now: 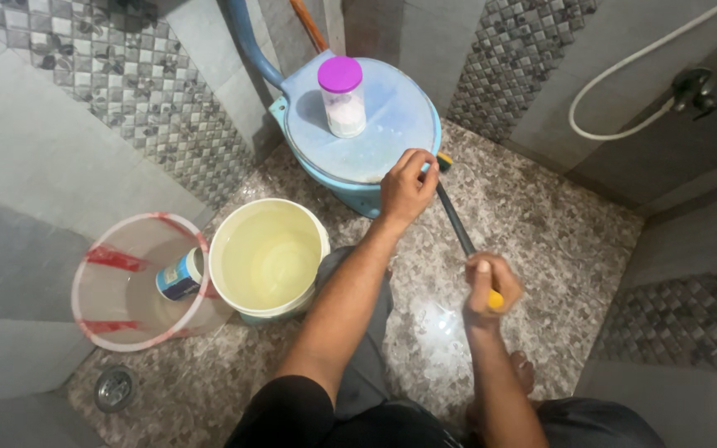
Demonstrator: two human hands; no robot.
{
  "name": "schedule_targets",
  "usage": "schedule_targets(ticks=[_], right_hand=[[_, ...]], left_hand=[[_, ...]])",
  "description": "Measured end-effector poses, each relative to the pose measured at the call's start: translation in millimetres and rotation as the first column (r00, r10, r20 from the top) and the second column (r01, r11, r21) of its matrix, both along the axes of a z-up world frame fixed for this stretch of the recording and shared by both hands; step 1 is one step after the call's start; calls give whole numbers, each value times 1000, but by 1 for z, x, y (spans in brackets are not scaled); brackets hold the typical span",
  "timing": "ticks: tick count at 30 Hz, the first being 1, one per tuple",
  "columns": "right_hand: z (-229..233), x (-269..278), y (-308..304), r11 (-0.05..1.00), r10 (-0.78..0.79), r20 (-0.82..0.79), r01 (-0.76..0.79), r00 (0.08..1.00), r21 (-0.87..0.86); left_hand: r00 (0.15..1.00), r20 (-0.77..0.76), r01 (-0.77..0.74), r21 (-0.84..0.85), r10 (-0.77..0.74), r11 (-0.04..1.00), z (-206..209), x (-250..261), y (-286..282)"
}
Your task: The person assembles a squeegee by inserting the handle into the head and then uses the tool to scrub the bathroom floor near a toilet.
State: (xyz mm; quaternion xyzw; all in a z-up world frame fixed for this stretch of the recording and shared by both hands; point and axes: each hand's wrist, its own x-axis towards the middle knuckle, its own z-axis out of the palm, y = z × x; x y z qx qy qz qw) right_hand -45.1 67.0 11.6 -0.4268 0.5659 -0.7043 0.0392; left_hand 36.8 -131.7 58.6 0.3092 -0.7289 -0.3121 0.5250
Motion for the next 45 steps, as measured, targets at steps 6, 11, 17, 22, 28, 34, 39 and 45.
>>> schedule_targets(ticks=[6,11,17,22,28,34,39,45], right_hand=[[-34,-58,-43,995,67,114,-58,991,-86],[-59,-66,-59,987,161,67,-163,985,17],[25,1,10,995,72,45,-69,996,-75],[98,-2,52,958,252,14,-247,968,-146],[42,-47,-14,967,160,-13,-160,987,-197],[-61,-60,-74,975,222,-321,-200,921,100],[-50,-20,-54,978,203,-480,-195,853,67],[-19,-23,-22,997,34,-287,-51,957,-52]], left_hand=[[1000,-2,-27,-33,27,999,-2,-1,3],[1000,15,-23,-41,24,999,-4,3,5],[999,25,-40,-34,41,999,-4,6,-3],[1000,21,5,-1,-5,1000,-6,5,-1],[1000,16,-21,-32,21,999,-8,7,0],[999,31,-11,-49,12,999,-13,4,2],[998,48,-39,-36,41,999,-13,9,-1],[998,65,1,-9,0,1000,-14,9,-9]])
